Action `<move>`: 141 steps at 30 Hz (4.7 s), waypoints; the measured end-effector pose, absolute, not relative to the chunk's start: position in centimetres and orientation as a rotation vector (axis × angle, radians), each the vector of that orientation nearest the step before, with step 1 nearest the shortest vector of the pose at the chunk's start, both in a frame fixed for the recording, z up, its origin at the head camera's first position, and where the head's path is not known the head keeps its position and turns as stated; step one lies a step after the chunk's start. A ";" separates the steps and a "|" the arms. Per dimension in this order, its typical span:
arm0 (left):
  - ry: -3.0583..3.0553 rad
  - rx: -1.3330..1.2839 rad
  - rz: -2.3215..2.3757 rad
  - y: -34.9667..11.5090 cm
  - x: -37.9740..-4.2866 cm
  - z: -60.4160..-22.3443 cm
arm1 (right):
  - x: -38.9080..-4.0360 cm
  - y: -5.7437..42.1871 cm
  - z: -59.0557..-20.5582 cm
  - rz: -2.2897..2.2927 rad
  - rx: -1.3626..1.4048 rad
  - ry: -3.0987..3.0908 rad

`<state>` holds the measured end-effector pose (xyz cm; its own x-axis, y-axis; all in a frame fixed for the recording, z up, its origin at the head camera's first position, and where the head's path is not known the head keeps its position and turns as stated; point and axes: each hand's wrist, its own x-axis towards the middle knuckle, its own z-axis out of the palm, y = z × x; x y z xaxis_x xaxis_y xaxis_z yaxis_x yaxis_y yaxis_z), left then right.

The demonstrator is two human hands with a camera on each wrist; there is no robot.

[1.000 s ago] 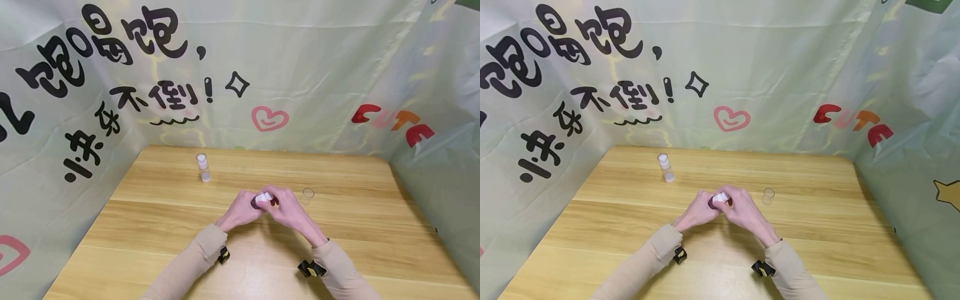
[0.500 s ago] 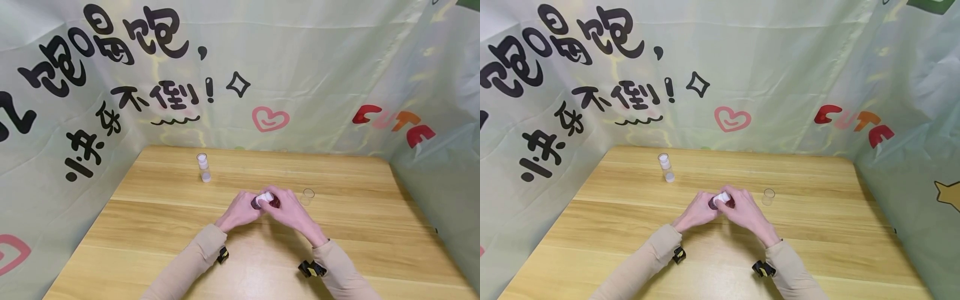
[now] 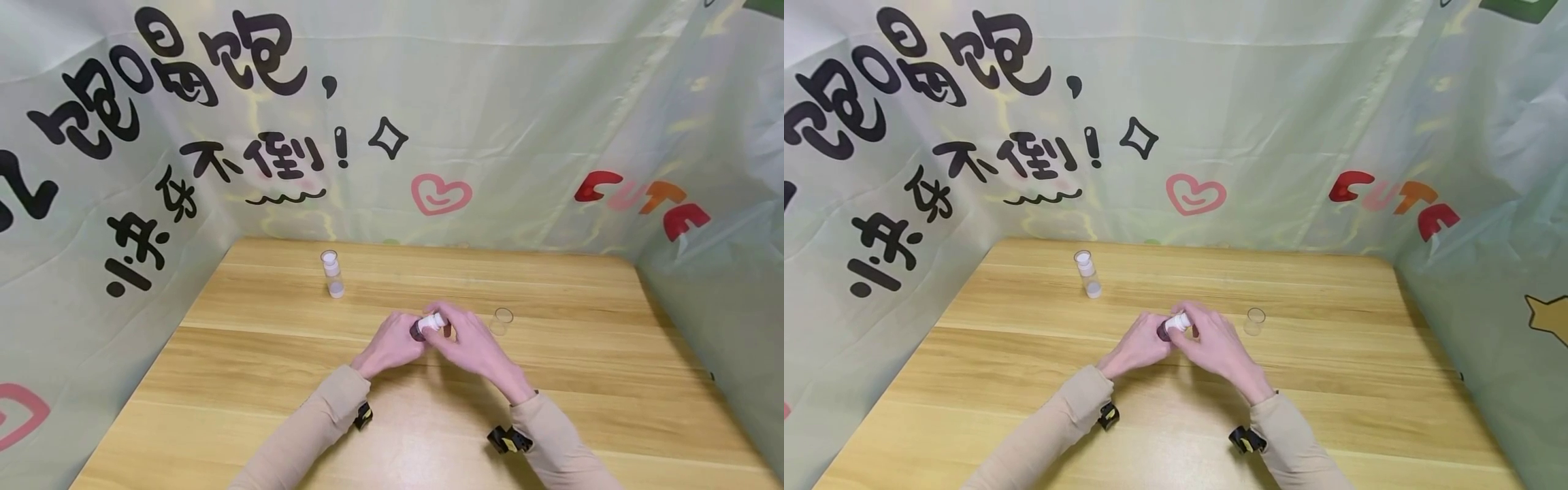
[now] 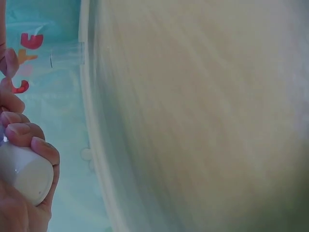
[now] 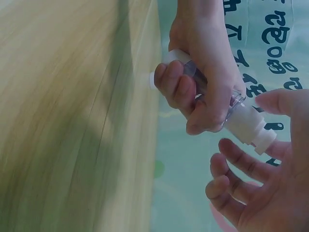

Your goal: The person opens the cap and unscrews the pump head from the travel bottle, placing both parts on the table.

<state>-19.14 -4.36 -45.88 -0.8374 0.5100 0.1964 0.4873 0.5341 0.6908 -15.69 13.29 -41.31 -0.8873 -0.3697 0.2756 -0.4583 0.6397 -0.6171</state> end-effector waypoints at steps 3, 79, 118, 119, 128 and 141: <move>2.724 0.883 1.214 -4.4 -19.1 -45.8 | -15.7 13.2 -41.3 1.063 0.669 -2.737; 2.754 0.915 1.127 -4.1 -18.9 -45.4 | -15.8 14.0 -41.9 1.420 0.760 -2.674; 2.713 0.878 1.199 -4.3 -18.9 -45.4 | -15.8 14.2 -41.8 1.425 0.834 -2.586; 2.704 0.863 1.211 -4.3 -18.9 -45.4 | -15.8 14.2 -41.7 1.426 0.816 -2.580; 2.700 0.774 1.245 -4.7 -18.9 -45.3 | -16.8 15.5 -41.8 1.268 0.590 -2.618; 2.747 0.786 1.246 -4.7 -18.9 -45.4 | -17.4 17.1 -42.1 0.894 0.473 -2.766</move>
